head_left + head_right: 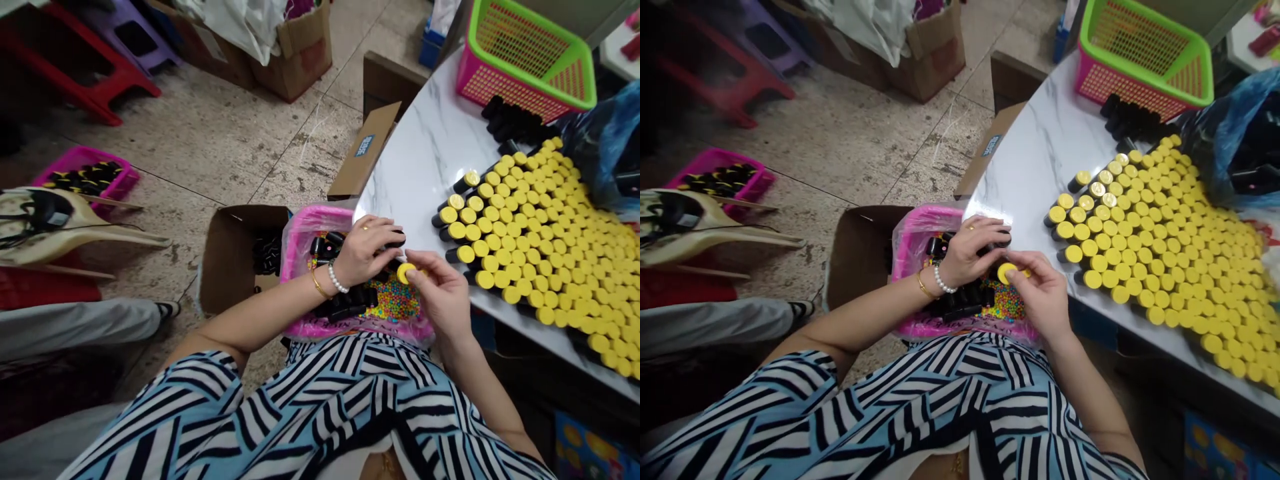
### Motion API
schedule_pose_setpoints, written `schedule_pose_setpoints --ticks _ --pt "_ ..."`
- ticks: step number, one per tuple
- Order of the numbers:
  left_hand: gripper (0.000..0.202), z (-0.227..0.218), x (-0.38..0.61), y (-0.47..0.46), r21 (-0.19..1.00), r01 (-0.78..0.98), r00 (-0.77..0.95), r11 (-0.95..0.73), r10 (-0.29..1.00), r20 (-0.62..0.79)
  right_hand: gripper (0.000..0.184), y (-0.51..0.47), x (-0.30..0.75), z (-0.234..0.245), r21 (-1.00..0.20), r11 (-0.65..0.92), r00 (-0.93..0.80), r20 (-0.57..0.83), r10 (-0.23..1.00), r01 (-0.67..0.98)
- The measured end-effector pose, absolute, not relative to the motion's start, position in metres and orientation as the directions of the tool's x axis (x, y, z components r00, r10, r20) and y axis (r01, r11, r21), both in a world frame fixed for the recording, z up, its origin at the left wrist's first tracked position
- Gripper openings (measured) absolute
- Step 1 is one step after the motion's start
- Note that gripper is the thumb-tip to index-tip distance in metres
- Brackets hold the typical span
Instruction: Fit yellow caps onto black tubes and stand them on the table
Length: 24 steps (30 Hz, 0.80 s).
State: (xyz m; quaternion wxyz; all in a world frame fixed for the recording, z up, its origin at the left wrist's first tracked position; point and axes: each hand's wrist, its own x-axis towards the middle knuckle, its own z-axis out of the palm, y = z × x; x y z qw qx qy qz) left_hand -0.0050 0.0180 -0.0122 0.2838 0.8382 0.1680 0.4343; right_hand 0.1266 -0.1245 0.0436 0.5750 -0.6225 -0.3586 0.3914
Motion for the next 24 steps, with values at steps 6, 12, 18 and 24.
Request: schedule_pose_setpoints --ticks 6,12,18,24 --pt "0.024 -0.01 -0.009 0.008 0.724 0.017 0.467 -0.69 0.646 0.604 0.019 -0.07 0.136 0.048 -0.983 -0.039 0.504 0.059 0.862 0.181" --pt "0.023 -0.011 -0.011 0.009 0.748 -0.022 0.438 -0.663 0.667 0.603 0.021 -0.061 0.136 0.035 -0.989 -0.082 0.486 -0.012 0.874 0.122" --pt "0.025 -0.009 -0.011 0.009 0.758 0.015 0.414 -0.652 0.694 0.589 0.031 -0.058 0.127 0.037 -0.985 -0.11 0.493 -0.03 0.869 0.134" --pt "0.061 -0.007 -0.008 0.006 0.784 0.014 0.386 -0.621 0.727 0.569 0.026 -0.054 0.134 0.043 -0.969 -0.223 0.443 -0.155 0.883 0.107"
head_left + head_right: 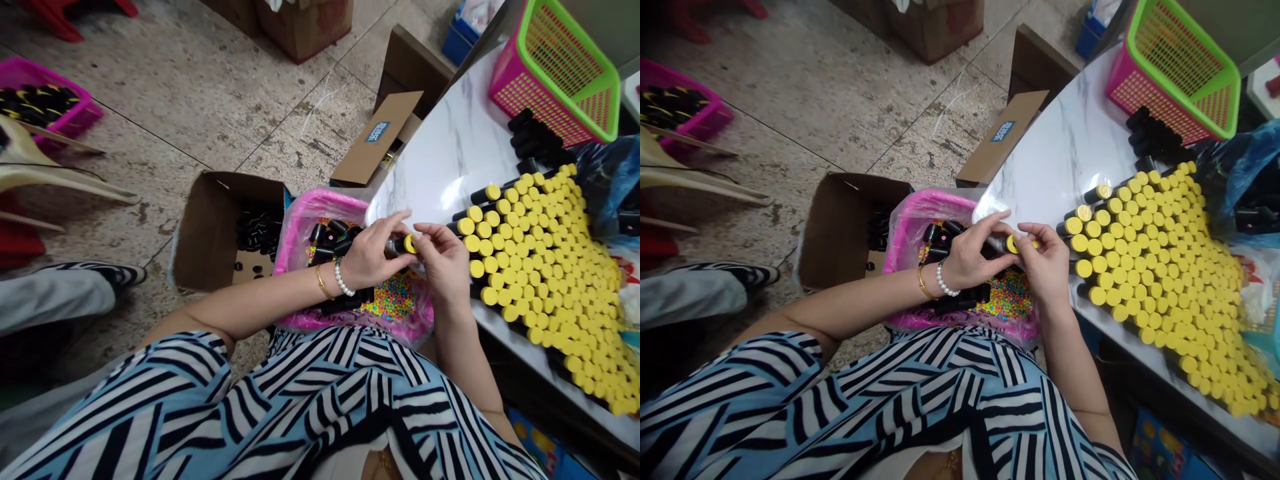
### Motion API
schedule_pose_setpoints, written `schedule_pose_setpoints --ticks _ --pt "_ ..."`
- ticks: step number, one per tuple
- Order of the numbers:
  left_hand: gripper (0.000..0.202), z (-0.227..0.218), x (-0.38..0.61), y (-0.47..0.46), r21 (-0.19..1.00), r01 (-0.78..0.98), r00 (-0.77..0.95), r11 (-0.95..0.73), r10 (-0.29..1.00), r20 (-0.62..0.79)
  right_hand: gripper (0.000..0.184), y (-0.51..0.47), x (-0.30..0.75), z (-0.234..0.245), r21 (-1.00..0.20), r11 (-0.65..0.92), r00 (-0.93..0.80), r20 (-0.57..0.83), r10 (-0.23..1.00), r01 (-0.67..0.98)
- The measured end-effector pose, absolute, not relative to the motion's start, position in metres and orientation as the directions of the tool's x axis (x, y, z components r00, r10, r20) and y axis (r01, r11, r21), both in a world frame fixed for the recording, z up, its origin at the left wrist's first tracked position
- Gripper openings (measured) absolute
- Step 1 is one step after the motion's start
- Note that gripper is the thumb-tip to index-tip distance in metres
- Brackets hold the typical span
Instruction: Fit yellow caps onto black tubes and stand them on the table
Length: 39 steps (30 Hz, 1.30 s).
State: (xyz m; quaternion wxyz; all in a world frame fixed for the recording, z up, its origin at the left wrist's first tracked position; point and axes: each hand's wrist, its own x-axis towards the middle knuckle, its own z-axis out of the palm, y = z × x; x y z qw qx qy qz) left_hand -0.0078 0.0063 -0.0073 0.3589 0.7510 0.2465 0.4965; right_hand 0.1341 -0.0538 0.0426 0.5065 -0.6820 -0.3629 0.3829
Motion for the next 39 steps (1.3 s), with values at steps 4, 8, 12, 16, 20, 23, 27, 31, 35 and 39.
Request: schedule_pose_setpoints --ticks 4,8,12,16,20,23,27,31,35,39 --pt "0.056 -0.004 -0.008 0.005 0.793 0.046 0.394 -0.607 0.741 0.544 0.025 -0.054 0.138 0.046 -0.95 -0.292 0.389 -0.228 0.893 0.114" --pt "0.023 0.003 -0.01 0.005 0.821 0.032 0.439 -0.57 0.746 0.501 0.021 -0.056 0.137 0.048 -0.934 -0.271 0.372 -0.172 0.912 0.234" --pt "0.02 0.008 -0.009 0.005 0.94 0.034 0.49 -0.34 0.825 0.281 0.02 -0.057 0.135 0.049 -0.896 -0.235 0.362 -0.091 0.928 0.377" --pt "0.029 0.005 -0.008 0.003 0.984 -0.07 0.543 -0.161 0.821 0.173 0.022 -0.057 0.137 0.048 -0.923 -0.278 0.371 -0.168 0.913 0.267" --pt "0.027 -0.002 -0.01 0.002 0.976 -0.16 0.526 -0.147 0.824 0.21 0.025 -0.054 0.144 0.044 -0.949 -0.31 0.327 -0.276 0.904 0.054" --pt "0.036 -0.005 -0.01 -0.001 0.972 -0.165 0.509 -0.168 0.829 0.23 0.027 -0.053 0.144 0.043 -0.949 -0.314 0.339 -0.296 0.893 -0.001" --pt "0.021 -0.002 -0.006 0.0 0.974 -0.218 0.525 0.063 0.849 0.063 0.028 -0.055 0.138 0.044 -0.947 -0.322 0.369 -0.291 0.883 0.024" --pt "0.018 0.009 0.003 0.009 0.942 -0.248 0.555 0.226 0.83 -0.053 0.023 -0.055 0.134 0.045 -0.957 -0.274 0.395 -0.214 0.893 0.1" --pt "0.011 0.017 0.001 0.017 0.914 -0.228 0.619 0.337 0.774 -0.131 0.021 -0.057 0.135 0.043 -0.964 -0.265 0.417 -0.228 0.88 0.031" --pt "0.012 0.011 -0.01 0.015 0.909 -0.26 0.693 0.326 0.719 -0.06 0.022 -0.057 0.141 0.044 -0.947 -0.308 0.338 -0.32 0.885 -0.089"
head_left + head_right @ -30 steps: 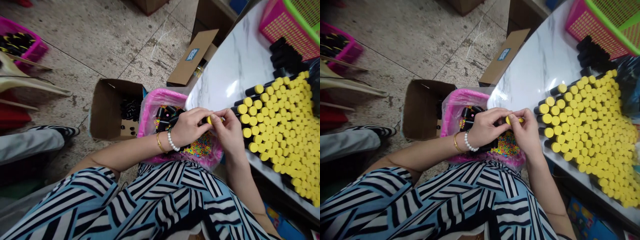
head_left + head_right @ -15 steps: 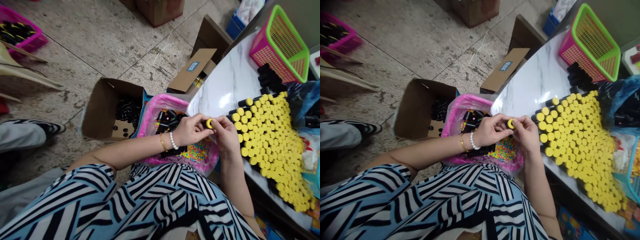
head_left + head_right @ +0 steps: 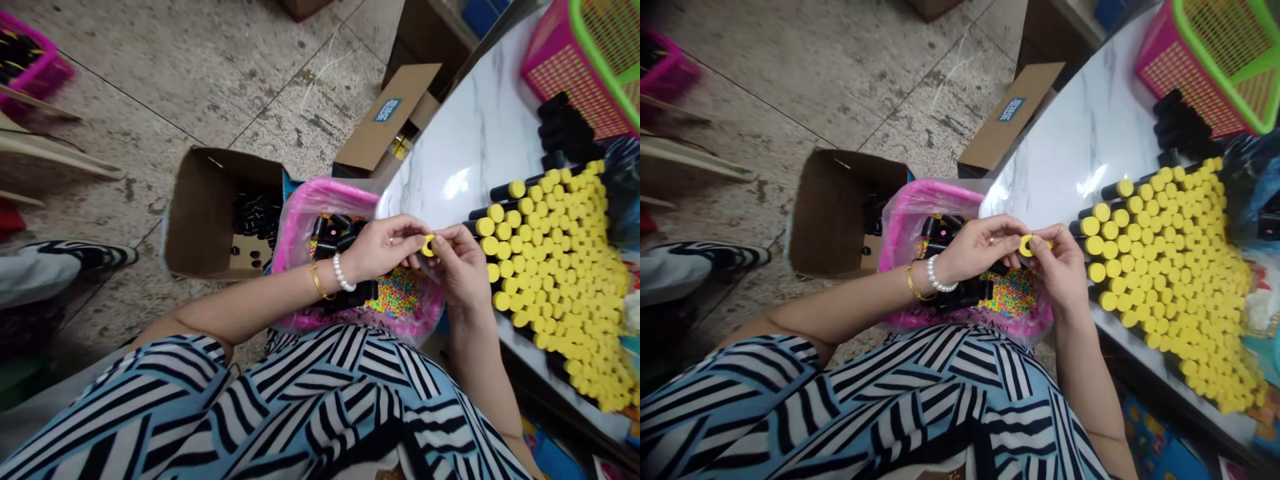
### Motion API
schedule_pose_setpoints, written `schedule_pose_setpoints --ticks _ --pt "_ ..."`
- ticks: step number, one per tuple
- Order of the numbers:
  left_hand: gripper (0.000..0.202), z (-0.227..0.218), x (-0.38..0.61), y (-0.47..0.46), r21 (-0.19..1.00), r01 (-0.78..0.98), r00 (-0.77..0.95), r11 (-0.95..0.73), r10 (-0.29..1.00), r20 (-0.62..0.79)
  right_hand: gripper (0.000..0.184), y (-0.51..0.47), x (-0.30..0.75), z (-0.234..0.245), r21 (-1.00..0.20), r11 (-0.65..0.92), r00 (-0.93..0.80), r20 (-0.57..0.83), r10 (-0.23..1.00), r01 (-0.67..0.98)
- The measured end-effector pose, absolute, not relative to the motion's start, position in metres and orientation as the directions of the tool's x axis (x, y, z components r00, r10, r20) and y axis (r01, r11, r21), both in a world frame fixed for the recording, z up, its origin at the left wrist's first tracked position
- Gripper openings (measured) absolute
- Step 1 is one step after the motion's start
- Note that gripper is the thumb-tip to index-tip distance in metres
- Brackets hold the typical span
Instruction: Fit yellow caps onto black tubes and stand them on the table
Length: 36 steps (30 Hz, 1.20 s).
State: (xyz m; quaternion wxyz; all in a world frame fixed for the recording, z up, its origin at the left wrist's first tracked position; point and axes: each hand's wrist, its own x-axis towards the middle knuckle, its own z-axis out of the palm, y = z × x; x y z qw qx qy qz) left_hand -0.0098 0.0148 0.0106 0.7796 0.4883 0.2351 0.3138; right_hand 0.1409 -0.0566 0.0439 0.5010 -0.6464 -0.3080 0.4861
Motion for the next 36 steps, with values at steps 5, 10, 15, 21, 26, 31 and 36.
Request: schedule_pose_setpoints --ticks 5,10,15,21,26,31,36 --pt "0.025 -0.003 -0.012 0.001 0.969 -0.209 0.576 0.132 0.817 0.013 0.021 -0.053 0.147 0.052 -0.923 -0.379 0.284 -0.383 0.879 -0.071" --pt "0.025 -0.005 -0.008 -0.006 0.976 -0.214 0.527 0.026 0.845 0.093 0.031 -0.055 0.147 0.059 -0.926 -0.375 0.209 -0.358 0.91 0.046" --pt "0.025 -0.009 -0.008 -0.002 0.956 -0.121 0.511 -0.268 0.809 0.292 0.029 -0.055 0.143 0.062 -0.925 -0.361 0.161 -0.341 0.926 0.122" --pt "0.022 -0.012 -0.004 -0.006 0.93 -0.061 0.487 -0.363 0.803 0.345 0.036 -0.06 0.139 0.053 -0.931 -0.293 0.23 -0.243 0.942 0.216" --pt "0.031 -0.005 -0.009 -0.008 0.932 -0.087 0.479 -0.351 0.806 0.348 0.051 -0.066 0.138 0.04 -0.968 -0.235 0.369 -0.186 0.911 0.091" --pt "0.027 -0.004 -0.007 -0.005 0.832 -0.039 0.48 -0.554 0.719 0.502 0.035 -0.083 0.131 0.034 -0.859 -0.062 0.406 0.176 0.897 0.508" --pt "0.029 -0.011 -0.005 -0.003 0.728 0.002 0.505 -0.686 0.629 0.591 0.062 -0.097 0.125 0.034 -0.152 0.04 0.021 0.381 0.924 0.988"
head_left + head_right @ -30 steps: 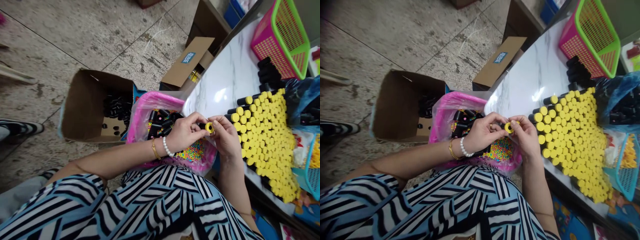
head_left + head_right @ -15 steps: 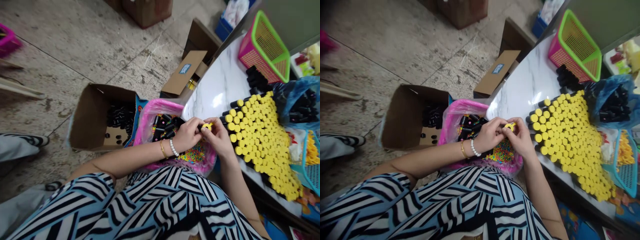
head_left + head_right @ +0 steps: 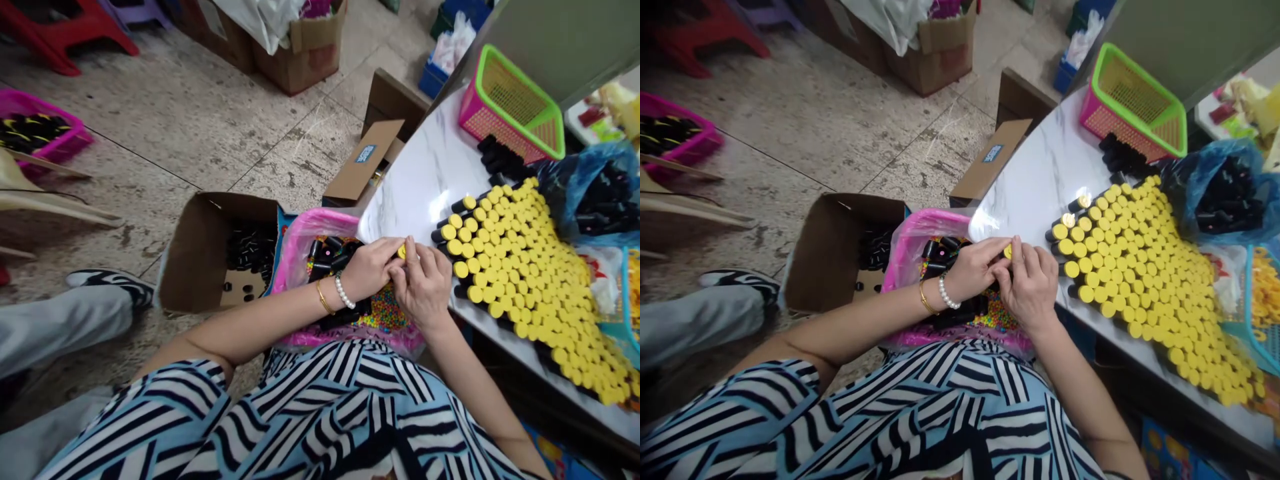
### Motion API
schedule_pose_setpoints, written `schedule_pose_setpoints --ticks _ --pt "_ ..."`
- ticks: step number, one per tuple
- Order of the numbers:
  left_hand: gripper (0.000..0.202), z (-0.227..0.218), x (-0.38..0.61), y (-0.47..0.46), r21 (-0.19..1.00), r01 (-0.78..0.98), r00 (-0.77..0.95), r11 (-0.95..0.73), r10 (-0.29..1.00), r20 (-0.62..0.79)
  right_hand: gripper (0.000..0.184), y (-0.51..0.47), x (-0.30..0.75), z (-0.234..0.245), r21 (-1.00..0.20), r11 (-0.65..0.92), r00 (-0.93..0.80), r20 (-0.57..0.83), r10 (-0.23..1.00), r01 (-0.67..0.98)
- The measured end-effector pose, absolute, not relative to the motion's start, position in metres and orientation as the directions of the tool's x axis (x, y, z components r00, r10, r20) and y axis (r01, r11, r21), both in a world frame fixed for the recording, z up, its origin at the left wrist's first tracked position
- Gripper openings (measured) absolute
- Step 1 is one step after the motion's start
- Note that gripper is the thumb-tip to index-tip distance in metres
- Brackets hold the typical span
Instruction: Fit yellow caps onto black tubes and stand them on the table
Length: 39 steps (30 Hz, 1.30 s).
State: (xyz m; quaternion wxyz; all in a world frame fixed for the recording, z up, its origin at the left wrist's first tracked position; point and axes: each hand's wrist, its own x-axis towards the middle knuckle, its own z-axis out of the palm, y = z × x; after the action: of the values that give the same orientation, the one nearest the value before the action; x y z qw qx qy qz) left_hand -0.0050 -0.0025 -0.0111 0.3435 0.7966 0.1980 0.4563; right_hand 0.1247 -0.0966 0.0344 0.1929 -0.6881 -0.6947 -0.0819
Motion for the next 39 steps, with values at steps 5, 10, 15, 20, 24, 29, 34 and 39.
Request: schedule_pose_setpoints --ticks 5,10,15,20,24,29,34,39 --pt "0.029 0.002 -0.009 0.007 0.706 0.06 0.583 -0.706 0.599 0.549 0.068 -0.094 0.132 0.044 -0.08 0.104 -0.083 0.235 0.968 0.991" --pt "0.024 0.016 -0.002 0.014 0.752 0.101 0.65 -0.652 0.616 0.446 0.06 -0.102 0.144 0.048 -0.207 0.044 0.025 0.315 0.949 0.977" --pt "0.039 0.013 0.022 0.017 0.827 0.043 0.669 -0.56 0.631 0.393 0.066 -0.114 0.152 0.027 -0.285 0.049 0.105 0.502 0.859 0.957" --pt "0.024 0.011 0.038 0.018 0.793 0.027 0.698 -0.609 0.579 0.421 0.054 -0.113 0.157 0.024 -0.435 0.073 0.186 0.523 0.832 0.897" --pt "0.027 0.012 0.035 0.022 0.8 -0.011 0.718 -0.599 0.552 0.423 0.046 -0.12 0.15 0.037 -0.655 0.042 0.379 0.486 0.787 0.755" --pt "0.029 0.017 0.024 0.038 0.775 -0.244 0.841 -0.583 0.271 0.468 0.018 -0.116 0.146 0.043 -0.993 -0.115 0.653 -0.075 0.753 0.018" --pt "0.029 0.018 0.021 0.046 0.78 -0.292 0.853 -0.554 0.218 0.474 0.027 -0.107 0.162 0.043 -0.883 -0.285 0.335 -0.414 0.846 -0.372" --pt "0.035 0.013 0.022 0.044 0.796 -0.255 0.86 -0.548 0.247 0.446 0.032 -0.113 0.165 0.043 -0.89 -0.257 0.311 -0.383 0.87 -0.376"
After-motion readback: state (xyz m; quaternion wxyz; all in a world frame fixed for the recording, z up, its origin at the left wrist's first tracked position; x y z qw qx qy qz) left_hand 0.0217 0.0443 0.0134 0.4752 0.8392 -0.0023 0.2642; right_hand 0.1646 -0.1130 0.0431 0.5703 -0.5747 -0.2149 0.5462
